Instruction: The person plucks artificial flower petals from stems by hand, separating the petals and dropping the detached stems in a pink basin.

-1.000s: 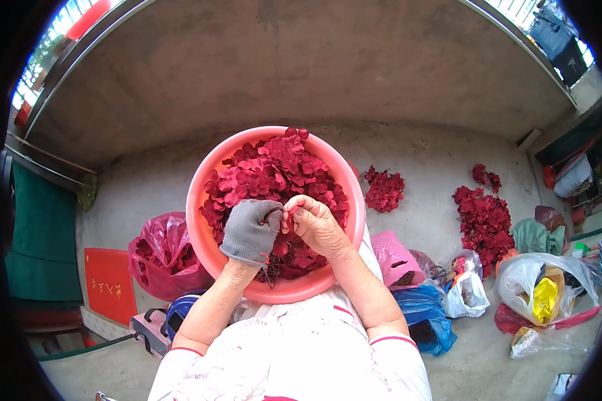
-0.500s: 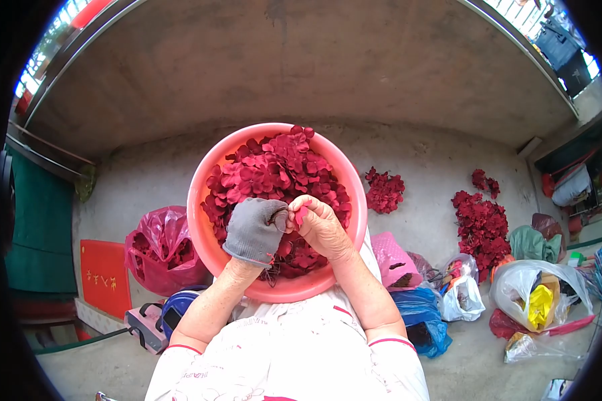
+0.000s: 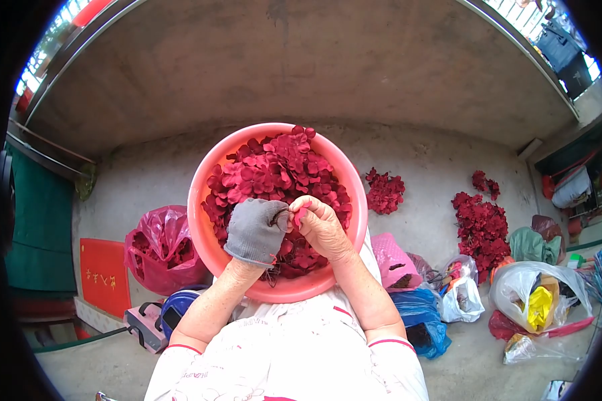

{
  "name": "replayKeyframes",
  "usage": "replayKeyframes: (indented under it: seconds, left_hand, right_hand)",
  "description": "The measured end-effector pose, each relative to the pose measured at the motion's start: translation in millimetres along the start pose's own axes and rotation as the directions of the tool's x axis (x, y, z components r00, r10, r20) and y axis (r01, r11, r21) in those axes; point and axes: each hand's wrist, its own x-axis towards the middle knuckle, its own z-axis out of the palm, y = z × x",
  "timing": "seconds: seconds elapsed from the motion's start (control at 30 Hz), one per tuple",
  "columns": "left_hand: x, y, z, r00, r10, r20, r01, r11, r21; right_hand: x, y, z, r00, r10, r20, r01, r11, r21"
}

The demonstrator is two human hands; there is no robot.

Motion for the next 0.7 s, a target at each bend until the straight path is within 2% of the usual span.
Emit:
replayKeyframes:
  seconds: [0.2,0.4,0.5,0.6,0.63,0.7]
  left_hand:
    - [-1,0,2,1.0,0.013,-0.005,-0.013,0.999,0.051]
    - [-2,-3,3,0.999,-0.027,0.022,0.026,0.999,0.027]
    - [-4,-3,3,0.989,-0.135,0.067,0.143,0.981,-0.133]
    - [-6,-2,9,0.934,-0.343,0.094,0.349,0.834,-0.427]
    - [-4,7,-3,0.898,-0.409,0.163,0.437,0.78,-0.448]
    - [-6,4,-3,0.945,-0.32,0.065,0.32,0.871,-0.372]
  right_hand:
    - [0,3,2,0.997,-0.04,-0.067,0.034,0.995,-0.089]
    - [-2,10,-4,0.994,-0.053,-0.099,0.037,0.987,-0.159]
    - [-1,9,2,0.992,-0.087,-0.094,0.072,0.986,-0.153]
    - [0,7,1,0.99,-0.106,-0.096,0.091,0.984,-0.153]
    - [1,5,5,0.992,-0.103,-0.072,0.092,0.986,-0.142]
    - [1,3,5,0.994,-0.088,-0.061,0.079,0.987,-0.138]
